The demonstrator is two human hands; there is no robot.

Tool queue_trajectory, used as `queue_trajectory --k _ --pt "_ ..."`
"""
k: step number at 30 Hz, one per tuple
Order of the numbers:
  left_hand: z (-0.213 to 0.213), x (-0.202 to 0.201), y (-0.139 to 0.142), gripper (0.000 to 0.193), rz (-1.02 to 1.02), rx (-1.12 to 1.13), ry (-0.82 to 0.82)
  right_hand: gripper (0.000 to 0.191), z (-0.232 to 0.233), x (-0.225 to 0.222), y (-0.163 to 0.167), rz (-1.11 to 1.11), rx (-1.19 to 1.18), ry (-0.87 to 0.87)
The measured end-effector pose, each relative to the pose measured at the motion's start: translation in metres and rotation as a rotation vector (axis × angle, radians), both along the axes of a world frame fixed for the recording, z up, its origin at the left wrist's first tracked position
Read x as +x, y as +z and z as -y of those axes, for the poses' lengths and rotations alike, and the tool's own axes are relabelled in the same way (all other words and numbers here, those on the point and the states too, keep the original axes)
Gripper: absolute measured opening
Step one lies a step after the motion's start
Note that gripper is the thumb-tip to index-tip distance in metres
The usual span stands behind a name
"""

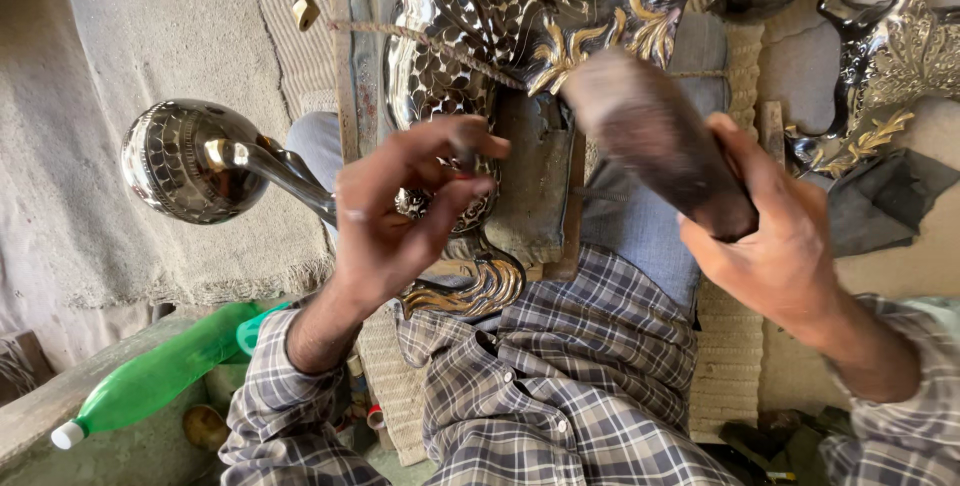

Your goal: The person uses a hammer and chisel to shape a small metal piece on a metal horse figurine, then applies liquid to a sharpening stone and sharpens the chisel on it. The person repeatedly strokes the chisel on the stone while holding it steady.

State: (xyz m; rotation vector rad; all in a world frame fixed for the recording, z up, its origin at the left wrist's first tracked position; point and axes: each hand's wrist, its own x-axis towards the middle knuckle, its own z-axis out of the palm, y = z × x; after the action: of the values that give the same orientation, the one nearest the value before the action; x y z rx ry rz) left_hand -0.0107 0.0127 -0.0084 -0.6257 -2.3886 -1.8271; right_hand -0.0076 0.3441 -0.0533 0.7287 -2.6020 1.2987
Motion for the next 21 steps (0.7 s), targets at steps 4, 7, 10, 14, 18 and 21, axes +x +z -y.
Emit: queue_trajectory --k 4,7,10,14,18,21 --pt "0.001 -0.001 -0.001 0.034 0.06 -0.032 0.045 0.053 0.017 0.012 -0.046 0.169 -0.382 -0.074" --pt "0.0 0.0 0.002 0.039 0.056 -0.111 0.03 0.05 0.018 0.02 -0.072 0.232 -0.405 -0.113" --pt "-0.001 -0.002 0.008 0.044 -0.027 -0.242 -0.007 0.068 0.007 0.024 -0.074 0.278 -0.329 -0.156" --pt "-0.002 -0.007 0.016 0.045 -0.121 -0.41 -0.002 0.068 -0.006 0.019 -0.05 0.272 -0.227 -0.164" --pt "-0.005 -0.011 0.016 0.048 -0.088 -0.407 -0.004 0.077 -0.009 0.008 -0.021 0.213 -0.289 -0.127" --pt "-0.005 -0.011 0.015 0.049 -0.092 -0.457 -0.009 0.085 -0.012 -0.001 -0.004 0.193 -0.373 -0.089"
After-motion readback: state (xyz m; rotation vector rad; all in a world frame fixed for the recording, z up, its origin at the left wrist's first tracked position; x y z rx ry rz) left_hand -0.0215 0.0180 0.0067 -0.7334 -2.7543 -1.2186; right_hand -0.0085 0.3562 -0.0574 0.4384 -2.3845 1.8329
